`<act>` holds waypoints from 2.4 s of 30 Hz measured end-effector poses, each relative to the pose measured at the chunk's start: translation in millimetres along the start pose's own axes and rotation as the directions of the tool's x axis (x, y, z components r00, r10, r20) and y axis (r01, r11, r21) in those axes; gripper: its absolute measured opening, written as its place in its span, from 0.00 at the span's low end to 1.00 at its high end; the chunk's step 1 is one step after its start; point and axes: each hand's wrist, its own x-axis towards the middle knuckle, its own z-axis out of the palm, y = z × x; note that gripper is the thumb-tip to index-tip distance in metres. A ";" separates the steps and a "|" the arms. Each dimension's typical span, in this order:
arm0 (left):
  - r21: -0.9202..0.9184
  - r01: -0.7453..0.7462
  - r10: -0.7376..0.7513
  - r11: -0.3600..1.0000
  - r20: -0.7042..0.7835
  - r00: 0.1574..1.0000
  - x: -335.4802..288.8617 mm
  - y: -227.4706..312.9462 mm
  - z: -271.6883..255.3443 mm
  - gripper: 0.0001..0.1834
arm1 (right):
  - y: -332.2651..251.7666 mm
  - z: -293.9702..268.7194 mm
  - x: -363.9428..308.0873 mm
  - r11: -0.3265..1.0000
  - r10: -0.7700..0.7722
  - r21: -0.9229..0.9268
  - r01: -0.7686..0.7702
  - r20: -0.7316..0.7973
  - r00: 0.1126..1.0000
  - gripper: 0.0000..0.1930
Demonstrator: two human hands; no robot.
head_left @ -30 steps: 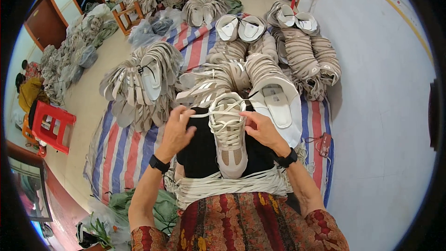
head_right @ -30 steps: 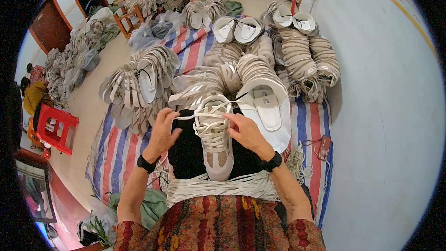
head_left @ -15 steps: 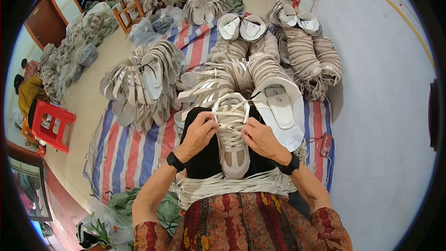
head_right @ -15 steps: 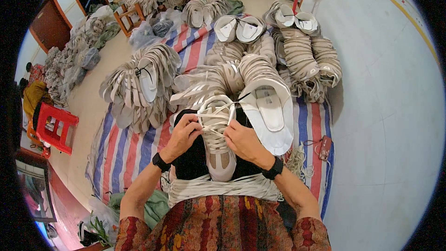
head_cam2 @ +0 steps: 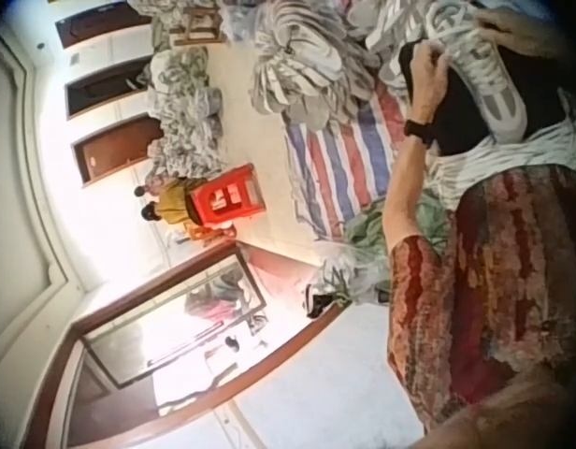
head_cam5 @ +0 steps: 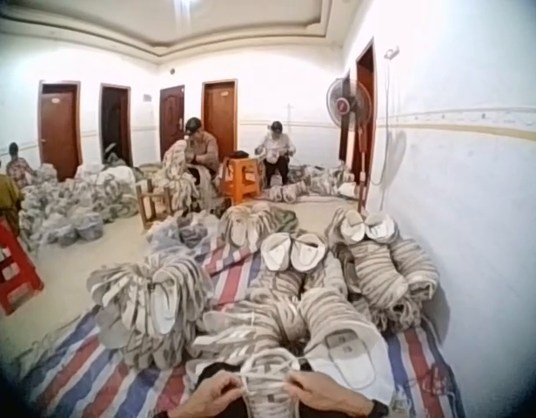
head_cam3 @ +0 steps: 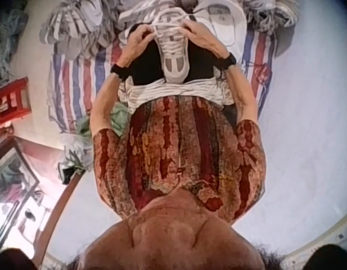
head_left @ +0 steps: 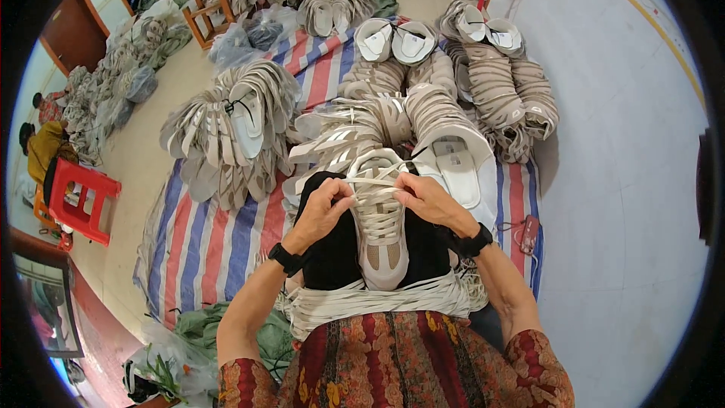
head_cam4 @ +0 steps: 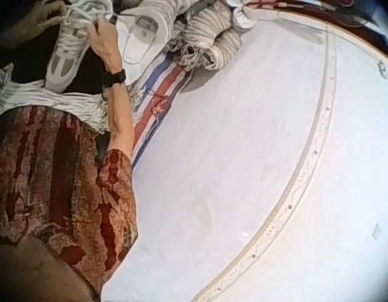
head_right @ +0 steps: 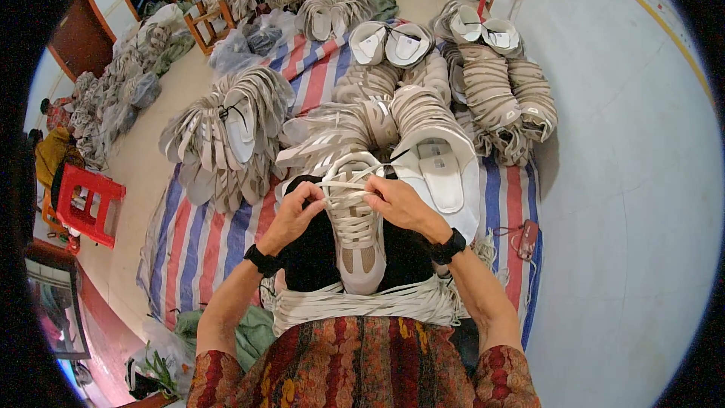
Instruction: The recorder is lacing a white and tan athletic shoe while seated among many other shoe components.
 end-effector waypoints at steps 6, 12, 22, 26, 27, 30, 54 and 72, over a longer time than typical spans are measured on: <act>0.253 -0.245 0.246 0.936 0.029 0.969 -0.9 1.1 3.9 0.12 | 0.9 12.0 -10.0 0.998 -0.061 0.008 0.063 -0.127 0.990 0.09; 0.380 -0.311 0.344 0.871 -0.018 0.939 -1.2 4.5 4.5 0.12 | -7.0 8.3 -11.1 0.994 -0.083 -0.082 0.076 -0.094 0.992 0.08; 0.491 -0.381 0.398 0.783 0.075 0.914 -5.3 10.4 9.7 0.09 | -3.9 10.2 -12.4 0.968 -0.185 -0.195 0.156 -0.144 0.972 0.07; 0.498 -0.462 0.439 0.733 0.173 0.882 -17.2 24.5 21.0 0.08 | 4.3 9.2 -8.5 0.978 -0.167 -0.141 0.155 -0.076 0.983 0.08; 0.484 -0.448 0.413 0.752 0.184 0.892 -19.6 25.4 23.5 0.09 | 5.2 8.5 -7.2 0.983 -0.149 -0.117 0.143 -0.041 0.988 0.08; 0.491 -0.430 0.389 0.757 0.191 0.901 -19.7 26.4 20.6 0.09 | 6.6 6.2 -5.7 0.986 -0.131 -0.108 0.129 -0.015 0.991 0.07; 0.524 -0.159 0.214 0.837 -0.045 0.976 -36.8 31.8 7.8 0.14 | 2.4 14.2 -25.1 0.885 -0.351 -0.355 0.302 -0.083 0.933 0.11; -0.160 0.049 -0.082 0.986 -0.206 0.975 -35.1 -6.0 -8.4 0.17 | -37.3 75.4 57.5 0.802 -0.109 -0.580 -0.142 -0.376 0.920 0.14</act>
